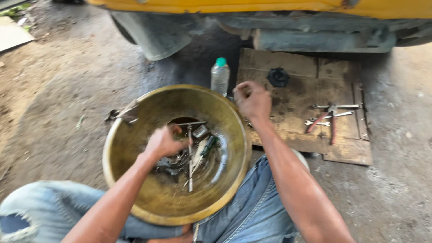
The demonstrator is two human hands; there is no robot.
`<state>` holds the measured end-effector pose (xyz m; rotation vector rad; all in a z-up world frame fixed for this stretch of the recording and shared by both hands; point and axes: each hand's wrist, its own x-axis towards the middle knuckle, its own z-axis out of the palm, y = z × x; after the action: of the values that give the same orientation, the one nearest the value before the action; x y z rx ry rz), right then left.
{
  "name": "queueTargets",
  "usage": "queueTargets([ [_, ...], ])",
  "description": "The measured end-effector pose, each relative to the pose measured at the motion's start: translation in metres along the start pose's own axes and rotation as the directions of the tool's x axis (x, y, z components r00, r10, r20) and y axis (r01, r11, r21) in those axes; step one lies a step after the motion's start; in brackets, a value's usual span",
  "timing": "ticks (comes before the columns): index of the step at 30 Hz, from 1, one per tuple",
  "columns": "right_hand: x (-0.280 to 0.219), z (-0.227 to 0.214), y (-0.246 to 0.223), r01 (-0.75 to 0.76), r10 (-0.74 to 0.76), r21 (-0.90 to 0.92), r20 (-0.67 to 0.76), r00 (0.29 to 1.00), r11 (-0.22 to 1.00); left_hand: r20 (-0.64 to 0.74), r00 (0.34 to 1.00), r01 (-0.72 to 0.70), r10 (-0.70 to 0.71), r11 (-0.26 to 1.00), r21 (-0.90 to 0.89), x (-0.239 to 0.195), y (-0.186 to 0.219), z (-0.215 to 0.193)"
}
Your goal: The person sits on the ground and cleans disassembled engine parts in a yellow basin. They use a cloth to wipe the metal components and pour liquid from a plastic bottle to rinse them. The person handles various parts, including a cylinder head and a piston, repeatedly scrubbing and rinsing them.
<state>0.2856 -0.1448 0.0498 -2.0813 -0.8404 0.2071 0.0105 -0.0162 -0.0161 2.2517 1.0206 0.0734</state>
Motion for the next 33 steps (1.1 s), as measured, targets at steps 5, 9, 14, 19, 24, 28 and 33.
queueTargets([
  [5, -0.04, 0.061, -0.029, 0.246, 0.108, -0.427, 0.653, 0.75, 0.87, 0.149, 0.986, 0.053, -0.078, 0.985, 0.163, -0.045, -0.022, 0.006],
  [9, -0.061, 0.111, -0.006, 0.312, 0.263, -0.533, 0.746, 0.611, 0.787, 0.182, 0.969, 0.134, -0.165, 0.976, 0.171, -0.056, -0.011, -0.01],
  [14, -0.078, 0.145, 0.019, 0.321, 0.085, -0.507, 0.625, 0.776, 0.8, 0.112, 0.947, 0.304, -0.303, 0.953, 0.008, -0.069, -0.029, -0.033],
  [19, -0.081, 0.146, 0.029, 0.165, 0.383, -0.637, 0.629, 0.677, 0.753, -0.017, 0.937, 0.331, -0.349, 0.903, -0.273, -0.057, -0.065, -0.04],
  [24, -0.079, 0.13, 0.022, 0.177, 0.572, -0.763, 0.597, 0.562, 0.622, 0.142, 0.929, 0.369, -0.34, 0.839, -0.401, -0.045, -0.073, -0.028],
  [28, -0.075, 0.109, 0.001, 0.215, 0.455, -0.674, 0.666, 0.59, 0.707, 0.122, 0.984, 0.174, -0.129, 0.571, -0.802, -0.041, -0.086, -0.014],
  [33, -0.053, 0.126, -0.031, -0.002, 0.224, -0.371, 0.557, 0.8, 0.929, 0.366, 0.926, 0.362, -0.09, -0.065, -0.93, -0.048, -0.086, -0.011],
])
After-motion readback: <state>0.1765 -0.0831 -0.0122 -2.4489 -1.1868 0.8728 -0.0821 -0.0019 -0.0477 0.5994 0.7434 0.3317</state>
